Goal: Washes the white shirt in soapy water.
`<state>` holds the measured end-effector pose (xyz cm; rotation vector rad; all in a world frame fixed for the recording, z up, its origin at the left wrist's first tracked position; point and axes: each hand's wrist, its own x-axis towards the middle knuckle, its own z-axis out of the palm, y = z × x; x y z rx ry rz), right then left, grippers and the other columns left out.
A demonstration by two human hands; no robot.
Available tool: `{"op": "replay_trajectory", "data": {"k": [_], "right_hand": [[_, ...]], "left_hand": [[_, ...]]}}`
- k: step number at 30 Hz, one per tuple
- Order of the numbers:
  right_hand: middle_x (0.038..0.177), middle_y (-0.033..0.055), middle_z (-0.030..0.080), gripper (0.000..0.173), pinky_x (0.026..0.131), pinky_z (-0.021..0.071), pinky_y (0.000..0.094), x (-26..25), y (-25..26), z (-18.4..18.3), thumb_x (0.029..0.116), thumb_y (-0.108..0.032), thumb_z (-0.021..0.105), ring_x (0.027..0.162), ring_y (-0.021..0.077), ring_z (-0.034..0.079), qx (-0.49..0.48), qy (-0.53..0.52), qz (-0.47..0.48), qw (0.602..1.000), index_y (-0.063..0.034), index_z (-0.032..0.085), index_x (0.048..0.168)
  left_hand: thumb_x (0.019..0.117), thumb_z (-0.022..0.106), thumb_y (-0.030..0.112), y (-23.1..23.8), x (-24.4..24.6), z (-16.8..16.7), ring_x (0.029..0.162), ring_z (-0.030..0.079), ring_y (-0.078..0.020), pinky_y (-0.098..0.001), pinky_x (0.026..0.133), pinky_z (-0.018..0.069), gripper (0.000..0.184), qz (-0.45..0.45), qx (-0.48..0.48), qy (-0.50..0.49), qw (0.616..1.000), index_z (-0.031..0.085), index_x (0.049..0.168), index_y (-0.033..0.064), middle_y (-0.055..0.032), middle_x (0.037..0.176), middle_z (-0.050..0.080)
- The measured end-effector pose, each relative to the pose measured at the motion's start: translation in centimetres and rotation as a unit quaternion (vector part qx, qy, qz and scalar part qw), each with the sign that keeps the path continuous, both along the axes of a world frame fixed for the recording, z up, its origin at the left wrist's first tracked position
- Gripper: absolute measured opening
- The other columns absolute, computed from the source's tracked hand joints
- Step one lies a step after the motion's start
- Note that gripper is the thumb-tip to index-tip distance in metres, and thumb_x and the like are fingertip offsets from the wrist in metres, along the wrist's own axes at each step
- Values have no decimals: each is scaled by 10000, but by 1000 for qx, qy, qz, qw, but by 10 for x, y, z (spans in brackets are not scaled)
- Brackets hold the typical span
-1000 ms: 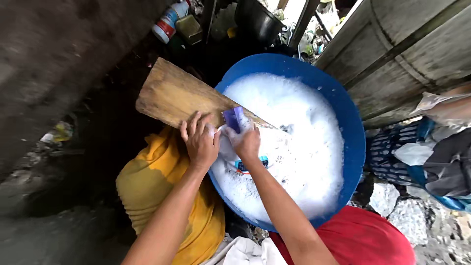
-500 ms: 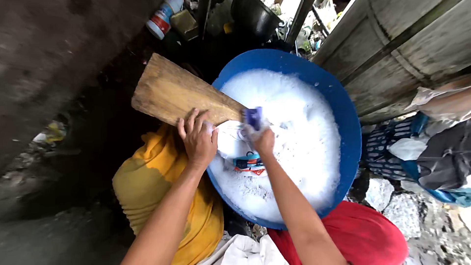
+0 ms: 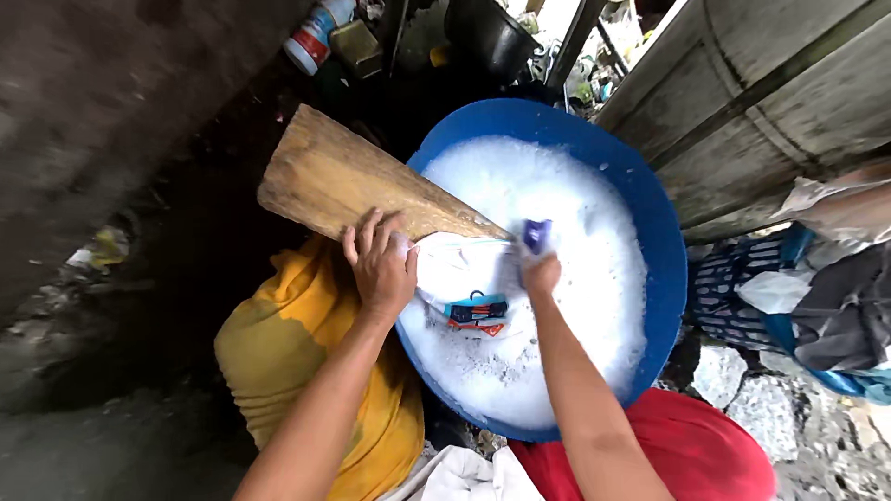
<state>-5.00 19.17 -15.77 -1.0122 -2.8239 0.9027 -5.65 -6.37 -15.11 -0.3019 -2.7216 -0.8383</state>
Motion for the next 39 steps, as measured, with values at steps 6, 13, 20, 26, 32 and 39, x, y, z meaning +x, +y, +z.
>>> {"op": "replay_trajectory", "data": {"k": [6, 13, 20, 26, 32, 39], "right_hand": [[1159, 236, 710, 509, 904, 549, 616, -2, -95, 27, 955, -370, 710, 1071, 416, 695, -32, 71, 107, 991, -10, 636, 1308], [1225, 304, 671, 542, 947, 503, 677, 19, -5, -8, 979, -387, 685, 1133, 492, 653, -7, 13, -3, 1000, 10, 617, 1341], [1175, 228, 697, 494, 901, 555, 603, 28, -129, 34, 947, -310, 732, 1077, 401, 685, -62, 100, 150, 982, -8, 623, 1322], [1197, 310, 667, 543, 936, 518, 656, 57, -19, -17, 987, -375, 685, 1105, 477, 661, -2, 13, -8, 1000, 40, 595, 1326], [1162, 239, 684, 465, 872, 558, 599, 50, -122, 23, 977, -314, 699, 1063, 407, 678, -53, 84, 98, 990, -3, 612, 1311], [1177, 307, 678, 530, 930, 508, 672, 66, -17, -19, 986, -396, 681, 1106, 493, 656, 6, 8, -29, 1000, 31, 628, 1295]], "left_hand": [[998, 573, 195, -1, -1, -2, 1457, 410, -370, -658, 1200, 135, 230, 2, -5, 12, 1000, 707, 980, 8, -118, 1426, 610], [1005, 568, 218, -2, 1, -2, 1459, 409, -368, -659, 1198, 141, 244, -5, 0, 12, 1000, 708, 959, 24, -109, 1426, 613], [1007, 559, 183, -4, 1, -1, 1448, 422, -373, -658, 1195, 153, 225, -6, -11, 10, 1000, 706, 993, 14, -111, 1420, 616], [1003, 582, 208, -3, -1, 2, 1474, 381, -370, -659, 1201, 133, 232, -16, -5, -14, 1000, 714, 1000, 18, -119, 1445, 593], [1008, 557, 179, -3, -2, 2, 1463, 400, -372, -655, 1197, 153, 228, -16, -12, -3, 1000, 701, 996, 2, -117, 1449, 592], [1006, 570, 203, -2, -1, 3, 1475, 379, -367, -651, 1193, 165, 235, -19, -16, -20, 1000, 710, 1002, 14, -106, 1466, 578]]}}
